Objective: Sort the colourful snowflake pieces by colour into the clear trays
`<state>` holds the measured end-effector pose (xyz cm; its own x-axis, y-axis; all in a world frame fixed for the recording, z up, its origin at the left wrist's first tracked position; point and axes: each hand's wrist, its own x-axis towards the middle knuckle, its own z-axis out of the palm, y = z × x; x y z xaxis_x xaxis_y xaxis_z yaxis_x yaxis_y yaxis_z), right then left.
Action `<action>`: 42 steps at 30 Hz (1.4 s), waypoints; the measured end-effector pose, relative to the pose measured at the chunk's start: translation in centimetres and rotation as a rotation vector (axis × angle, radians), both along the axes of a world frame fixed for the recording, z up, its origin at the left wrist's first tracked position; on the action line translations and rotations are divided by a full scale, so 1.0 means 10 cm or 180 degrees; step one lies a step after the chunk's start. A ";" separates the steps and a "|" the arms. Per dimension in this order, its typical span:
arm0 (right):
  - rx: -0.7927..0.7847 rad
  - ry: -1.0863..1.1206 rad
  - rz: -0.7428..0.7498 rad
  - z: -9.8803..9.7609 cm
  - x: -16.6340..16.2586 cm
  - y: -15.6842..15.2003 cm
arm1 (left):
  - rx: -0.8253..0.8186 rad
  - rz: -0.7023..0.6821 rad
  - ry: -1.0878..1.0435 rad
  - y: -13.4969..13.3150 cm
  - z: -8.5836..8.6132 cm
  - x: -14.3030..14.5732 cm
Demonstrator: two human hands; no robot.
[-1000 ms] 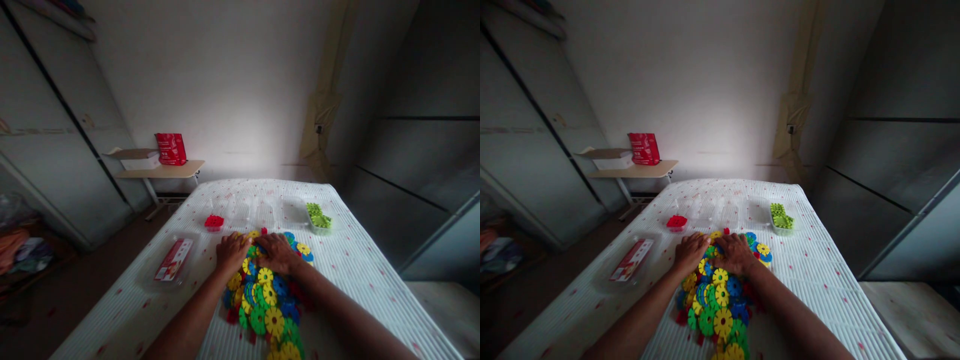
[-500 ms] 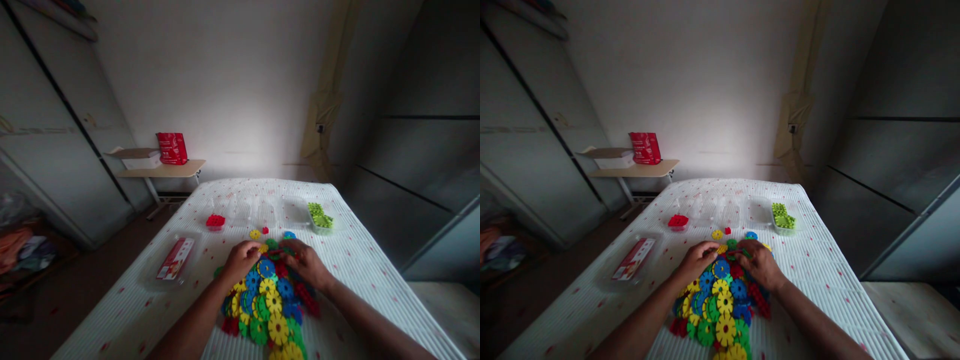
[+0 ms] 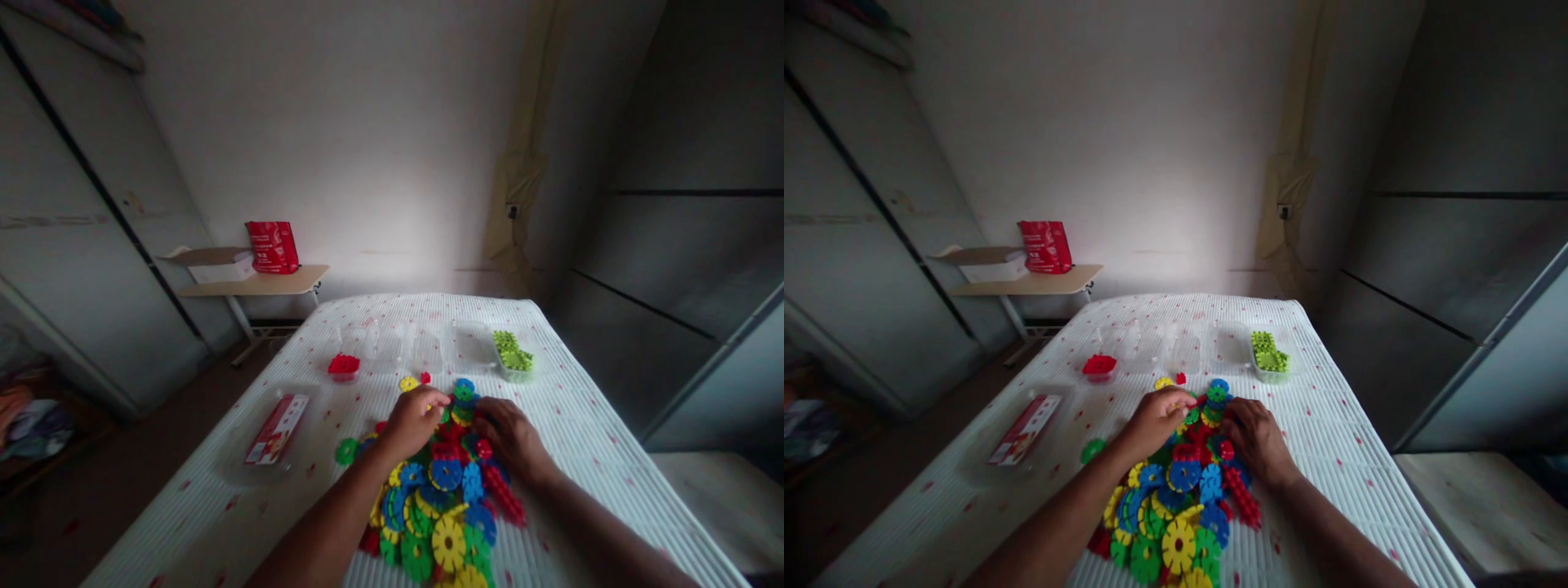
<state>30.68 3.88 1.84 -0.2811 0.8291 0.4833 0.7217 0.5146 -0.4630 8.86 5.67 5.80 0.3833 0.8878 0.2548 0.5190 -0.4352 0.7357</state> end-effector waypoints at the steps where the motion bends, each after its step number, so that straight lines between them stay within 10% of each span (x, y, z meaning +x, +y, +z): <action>1: 0.0006 0.0013 -0.0011 0.00 0.00 0.00 | 0.0227 0.0206 0.0294 0.06 0.00 -0.02; 10: 0.0120 -0.0051 -0.0054 -0.03 0.01 0.02 | 0.0422 0.0679 0.2125 0.34 -0.06 0.00; 42: 0.0040 -0.0159 -0.0085 -0.03 0.00 0.02 | 0.0420 0.0865 0.2280 0.35 -0.08 0.12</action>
<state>30.66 4.08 1.51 -0.2830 0.8306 0.4797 0.7571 0.5005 -0.4198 10.04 9.18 5.04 0.2676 0.9537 0.1373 0.9494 -0.2853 0.1315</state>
